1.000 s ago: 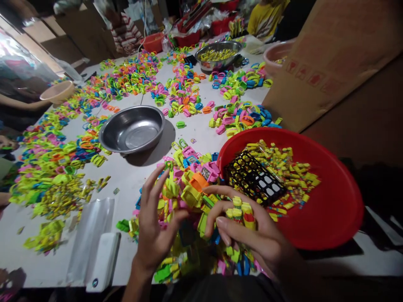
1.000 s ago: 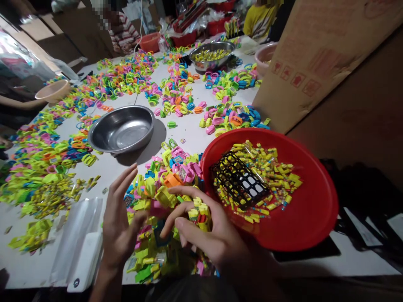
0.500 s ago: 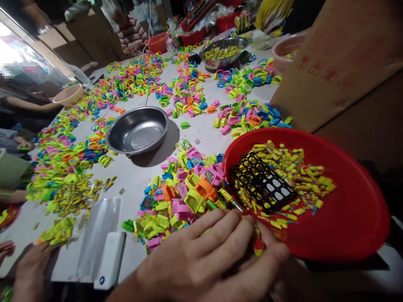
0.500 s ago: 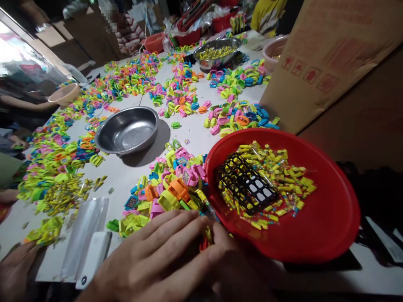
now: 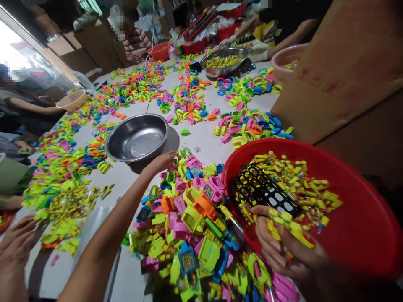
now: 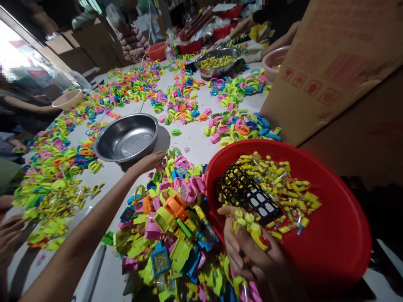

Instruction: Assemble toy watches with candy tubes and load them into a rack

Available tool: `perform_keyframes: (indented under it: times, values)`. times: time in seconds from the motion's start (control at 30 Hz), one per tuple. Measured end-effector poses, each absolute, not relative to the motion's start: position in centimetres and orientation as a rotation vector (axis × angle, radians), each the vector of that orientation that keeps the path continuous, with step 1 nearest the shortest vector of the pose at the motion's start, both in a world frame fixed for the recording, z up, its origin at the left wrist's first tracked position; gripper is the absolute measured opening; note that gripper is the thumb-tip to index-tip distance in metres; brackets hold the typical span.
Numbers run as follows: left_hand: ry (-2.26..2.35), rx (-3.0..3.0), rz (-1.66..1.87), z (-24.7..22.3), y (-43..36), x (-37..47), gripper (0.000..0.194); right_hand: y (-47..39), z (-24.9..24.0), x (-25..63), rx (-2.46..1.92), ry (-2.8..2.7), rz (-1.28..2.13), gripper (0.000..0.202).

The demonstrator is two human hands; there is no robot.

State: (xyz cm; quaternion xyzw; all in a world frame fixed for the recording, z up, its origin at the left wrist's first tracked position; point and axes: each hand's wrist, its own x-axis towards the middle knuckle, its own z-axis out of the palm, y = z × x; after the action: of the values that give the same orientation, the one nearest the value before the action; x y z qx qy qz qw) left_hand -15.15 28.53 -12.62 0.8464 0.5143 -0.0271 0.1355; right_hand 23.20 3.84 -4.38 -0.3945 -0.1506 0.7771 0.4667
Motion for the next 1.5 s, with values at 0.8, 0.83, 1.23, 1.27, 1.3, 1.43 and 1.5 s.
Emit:
perform_keyframes:
  times: [0.8,0.83,1.23,1.27,1.3,1.43,1.5]
  values:
    - [1.314,2.319,0.427,-16.3,32.5,-12.6,0.034,1.3,-4.4,22.3,-0.990,-0.338,1.896,0.040]
    - [1.333,2.275,0.486,-16.0,32.0,-12.7,0.033,1.2,-4.4,22.3,-1.000,-0.328,1.875,0.038]
    - [1.187,1.401,1.339,-1.2,18.4,-5.8,0.030,1.9,0.7,20.9,-1.165,-0.587,1.758,0.046]
    - [1.164,1.343,1.347,0.1,16.2,-4.8,0.031,2.1,1.1,20.6,-1.146,-0.640,1.766,0.042]
    - [1.144,1.295,1.360,1.2,14.2,-3.8,0.031,2.3,1.5,20.3,-1.129,-0.681,1.782,0.041]
    - [0.923,0.829,1.408,3.3,8.0,-0.4,0.023,3.1,2.8,19.3,-1.112,-0.783,1.840,0.046]
    - [0.824,0.649,1.387,3.3,6.2,0.6,0.020,3.4,3.1,18.9,-1.095,-0.839,1.823,0.049]
